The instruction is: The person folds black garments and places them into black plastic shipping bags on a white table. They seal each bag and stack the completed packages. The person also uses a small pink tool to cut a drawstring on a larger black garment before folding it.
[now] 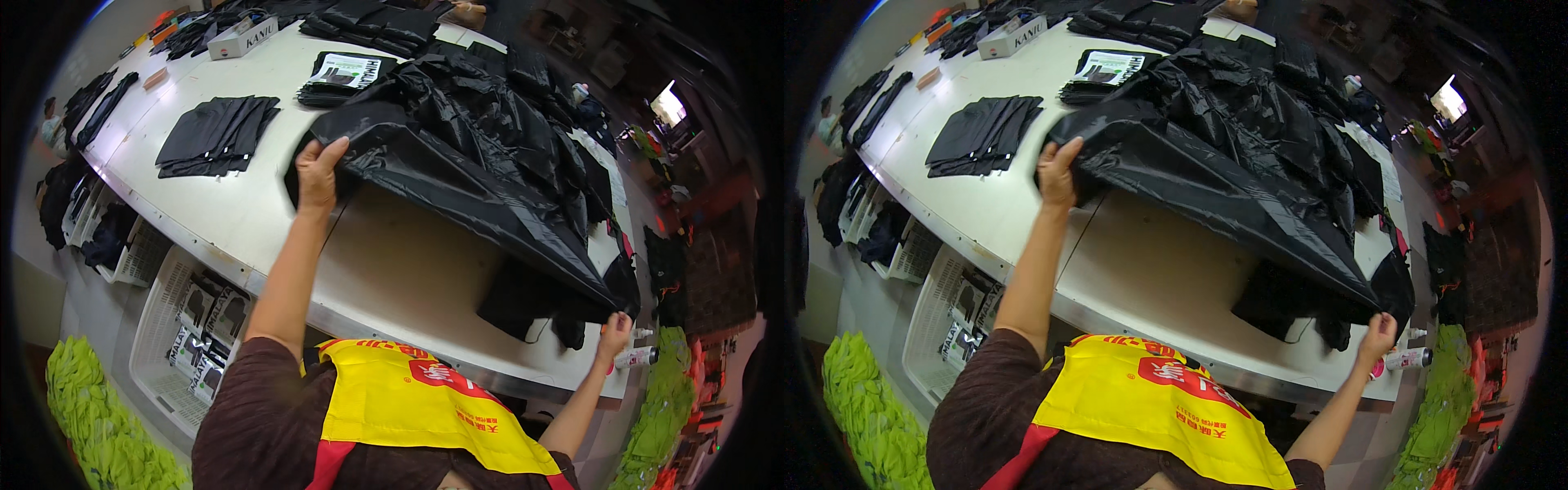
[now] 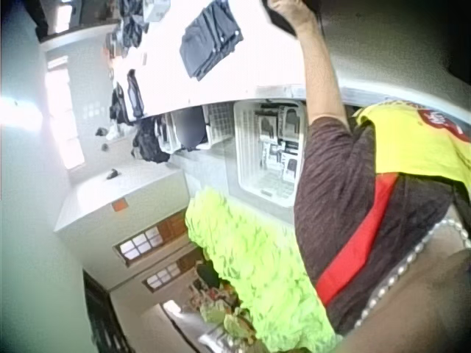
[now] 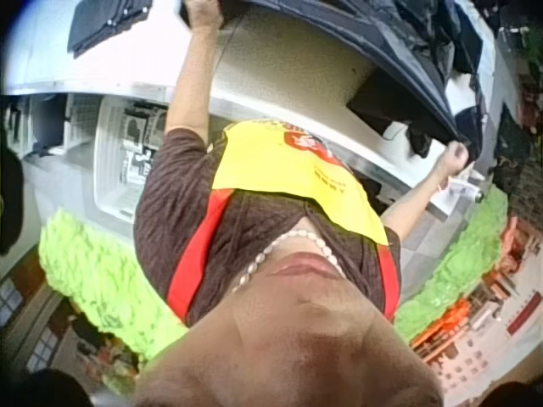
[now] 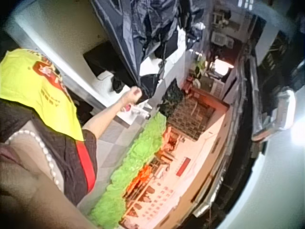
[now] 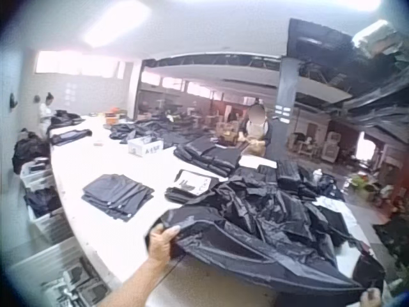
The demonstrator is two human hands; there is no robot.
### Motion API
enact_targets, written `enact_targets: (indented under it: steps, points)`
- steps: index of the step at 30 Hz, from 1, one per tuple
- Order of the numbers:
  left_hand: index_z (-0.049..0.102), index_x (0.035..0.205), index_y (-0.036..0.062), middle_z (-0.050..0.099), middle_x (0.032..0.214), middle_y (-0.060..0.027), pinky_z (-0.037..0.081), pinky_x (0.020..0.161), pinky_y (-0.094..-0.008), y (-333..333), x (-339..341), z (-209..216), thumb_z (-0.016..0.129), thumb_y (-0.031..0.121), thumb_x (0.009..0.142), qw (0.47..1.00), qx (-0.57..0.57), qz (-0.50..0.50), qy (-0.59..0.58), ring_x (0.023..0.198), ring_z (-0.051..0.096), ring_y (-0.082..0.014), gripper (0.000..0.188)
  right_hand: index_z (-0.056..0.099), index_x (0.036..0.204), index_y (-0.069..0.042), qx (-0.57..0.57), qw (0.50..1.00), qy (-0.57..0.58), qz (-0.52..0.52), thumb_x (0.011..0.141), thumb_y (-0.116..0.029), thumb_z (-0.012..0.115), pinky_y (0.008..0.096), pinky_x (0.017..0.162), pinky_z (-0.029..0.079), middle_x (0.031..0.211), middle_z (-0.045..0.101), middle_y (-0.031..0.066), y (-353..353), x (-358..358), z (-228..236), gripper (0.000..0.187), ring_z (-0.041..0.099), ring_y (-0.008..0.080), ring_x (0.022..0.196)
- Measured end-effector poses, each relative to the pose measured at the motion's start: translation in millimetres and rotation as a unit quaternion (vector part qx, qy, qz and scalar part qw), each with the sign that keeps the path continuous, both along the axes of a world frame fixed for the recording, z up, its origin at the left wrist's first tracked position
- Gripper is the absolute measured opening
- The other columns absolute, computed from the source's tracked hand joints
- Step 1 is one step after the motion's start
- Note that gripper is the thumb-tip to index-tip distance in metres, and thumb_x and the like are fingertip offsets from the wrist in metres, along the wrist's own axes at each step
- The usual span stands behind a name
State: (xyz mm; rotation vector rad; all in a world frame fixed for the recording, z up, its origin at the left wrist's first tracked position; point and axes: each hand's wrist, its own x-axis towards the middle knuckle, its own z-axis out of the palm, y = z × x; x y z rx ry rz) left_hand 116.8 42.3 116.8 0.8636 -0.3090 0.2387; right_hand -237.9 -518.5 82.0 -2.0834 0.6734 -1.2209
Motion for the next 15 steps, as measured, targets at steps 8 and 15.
enact_targets:
  steps: [8,15]
  points:
    - [0.067,0.097,0.0002,0.067,0.089,-0.0100,0.050,0.069,-0.0285,74.8,-189.5,-132.0,0.073,0.032,0.078,0.754,0.382,-0.198,0.496,0.077,0.064,-0.0177,0.037,0.057,0.078,0.000,-0.087,0.929,0.358,-0.007,0.075,-0.001,0.059,0.0322,0.062,0.044,0.071,0.057,0.0098,-11.6,-94.2,-14.9,0.004,0.055,0.0186,0.065]
    - [0.069,0.080,-0.0027,0.067,0.068,-0.0090,0.048,0.056,-0.0257,90.6,-183.0,-44.2,0.051,0.055,0.087,0.619,0.578,-0.418,0.328,0.063,0.065,-0.0157,0.061,0.060,0.095,0.000,-0.139,0.946,0.291,-0.031,0.087,-0.013,0.054,0.0360,0.069,0.047,0.087,0.063,0.0180,86.2,1.2,-22.9,0.016,0.061,0.0292,0.076]
